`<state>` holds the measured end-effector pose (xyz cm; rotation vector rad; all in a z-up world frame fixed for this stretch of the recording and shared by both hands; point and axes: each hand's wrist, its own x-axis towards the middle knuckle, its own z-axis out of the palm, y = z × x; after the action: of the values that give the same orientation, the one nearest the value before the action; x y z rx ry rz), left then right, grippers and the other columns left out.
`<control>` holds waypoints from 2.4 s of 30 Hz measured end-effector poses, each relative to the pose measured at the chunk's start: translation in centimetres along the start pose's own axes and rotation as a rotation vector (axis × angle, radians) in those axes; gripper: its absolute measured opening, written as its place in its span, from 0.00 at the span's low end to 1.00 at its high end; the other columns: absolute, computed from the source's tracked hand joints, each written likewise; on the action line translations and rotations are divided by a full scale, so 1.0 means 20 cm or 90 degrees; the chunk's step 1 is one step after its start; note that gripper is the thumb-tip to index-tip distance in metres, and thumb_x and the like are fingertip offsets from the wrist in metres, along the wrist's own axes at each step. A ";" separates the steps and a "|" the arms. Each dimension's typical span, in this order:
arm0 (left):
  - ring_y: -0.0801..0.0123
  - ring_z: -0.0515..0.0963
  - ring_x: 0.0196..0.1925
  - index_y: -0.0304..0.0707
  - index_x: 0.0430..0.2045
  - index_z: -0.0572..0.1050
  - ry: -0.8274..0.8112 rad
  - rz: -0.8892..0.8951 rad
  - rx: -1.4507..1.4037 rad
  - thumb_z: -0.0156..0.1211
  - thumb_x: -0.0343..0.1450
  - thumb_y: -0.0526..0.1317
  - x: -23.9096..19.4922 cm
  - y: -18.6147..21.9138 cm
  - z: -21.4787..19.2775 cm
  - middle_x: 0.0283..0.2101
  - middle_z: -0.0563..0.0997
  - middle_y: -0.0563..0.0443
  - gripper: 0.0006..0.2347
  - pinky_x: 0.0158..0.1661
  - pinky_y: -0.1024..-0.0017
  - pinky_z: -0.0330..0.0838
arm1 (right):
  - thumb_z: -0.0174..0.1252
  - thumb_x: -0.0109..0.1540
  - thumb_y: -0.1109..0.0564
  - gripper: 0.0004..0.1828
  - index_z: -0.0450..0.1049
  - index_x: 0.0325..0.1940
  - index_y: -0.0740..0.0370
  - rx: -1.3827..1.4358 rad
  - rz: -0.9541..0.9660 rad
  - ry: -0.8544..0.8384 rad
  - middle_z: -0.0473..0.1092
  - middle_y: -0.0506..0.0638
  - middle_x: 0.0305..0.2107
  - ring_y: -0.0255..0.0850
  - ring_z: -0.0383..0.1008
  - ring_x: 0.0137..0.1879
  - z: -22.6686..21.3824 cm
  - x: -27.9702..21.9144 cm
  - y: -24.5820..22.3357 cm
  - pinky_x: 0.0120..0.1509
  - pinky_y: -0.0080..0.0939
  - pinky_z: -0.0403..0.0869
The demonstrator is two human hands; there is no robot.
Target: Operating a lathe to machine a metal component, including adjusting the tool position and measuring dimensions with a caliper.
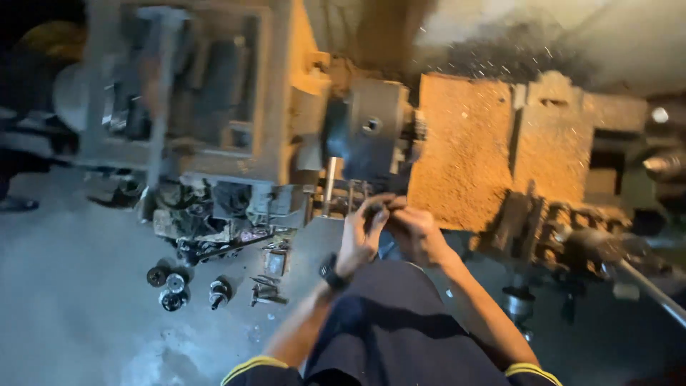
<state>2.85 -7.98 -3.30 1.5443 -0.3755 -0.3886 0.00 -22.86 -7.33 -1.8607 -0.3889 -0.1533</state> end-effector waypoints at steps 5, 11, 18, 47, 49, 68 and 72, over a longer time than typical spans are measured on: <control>0.67 0.77 0.39 0.33 0.34 0.74 0.427 -0.048 -0.022 0.50 0.66 0.32 -0.48 -0.21 -0.22 0.35 0.79 0.47 0.07 0.42 0.74 0.71 | 0.52 0.56 0.59 0.03 0.70 0.32 0.59 -0.137 0.045 -0.465 0.68 0.51 0.28 0.45 0.71 0.33 0.26 0.02 0.11 0.35 0.41 0.68; 0.63 0.76 0.32 0.37 0.33 0.71 0.539 -0.139 0.306 0.47 0.69 0.35 -0.95 -0.46 -0.63 0.31 0.77 0.47 0.05 0.36 0.70 0.68 | 0.49 0.62 0.63 0.08 0.71 0.41 0.68 -0.286 -0.355 -0.234 0.67 0.56 0.30 0.44 0.69 0.31 0.43 0.85 -0.31 0.32 0.39 0.68; 0.77 0.69 0.17 0.39 0.33 0.77 0.543 -0.197 0.077 0.43 0.69 0.30 -1.25 -0.59 -0.57 0.21 0.70 0.56 0.11 0.20 0.79 0.66 | 0.54 0.60 0.65 0.13 0.71 0.48 0.66 -0.390 -0.277 -0.173 0.68 0.56 0.42 0.42 0.70 0.45 0.90 1.40 -0.22 0.50 0.41 0.72; 0.50 0.77 0.32 0.41 0.25 0.75 0.196 0.076 0.150 0.59 0.61 0.27 -0.58 -0.29 -0.51 0.31 0.73 0.46 0.07 0.33 0.67 0.73 | 0.63 0.48 0.65 0.15 0.76 0.39 0.70 0.248 0.462 0.158 0.73 0.61 0.30 0.42 0.70 0.35 0.69 -0.19 0.04 0.42 0.43 0.71; 0.55 0.75 0.35 0.36 0.30 0.73 0.113 0.068 0.147 0.59 0.61 0.26 -0.55 -0.30 -0.46 0.35 0.73 0.45 0.08 0.37 0.67 0.72 | 0.60 0.49 0.66 0.13 0.77 0.38 0.69 0.209 0.469 0.128 0.74 0.58 0.31 0.41 0.72 0.37 0.57 -0.18 -0.04 0.44 0.39 0.71; 0.75 0.67 0.15 0.37 0.22 0.68 0.439 0.057 0.248 0.54 0.67 0.33 -0.46 -0.11 -0.67 0.20 0.72 0.52 0.04 0.18 0.79 0.65 | 0.51 0.59 0.58 0.14 0.72 0.46 0.67 0.035 0.358 0.065 0.73 0.55 0.37 0.41 0.74 0.39 0.42 -0.04 -0.24 0.46 0.35 0.74; 0.77 0.60 0.16 0.40 0.21 0.67 0.635 0.127 0.404 0.51 0.68 0.37 -0.45 -0.07 -1.09 0.19 0.67 0.57 0.05 0.18 0.78 0.58 | 0.52 0.59 0.60 0.11 0.73 0.41 0.69 0.084 0.394 0.037 0.74 0.56 0.34 0.41 0.75 0.35 0.46 -0.06 -0.26 0.43 0.35 0.74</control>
<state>5.12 15.43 -4.57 2.0700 0.1636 0.7267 -3.74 -13.02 -6.00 -1.7584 0.2221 0.2338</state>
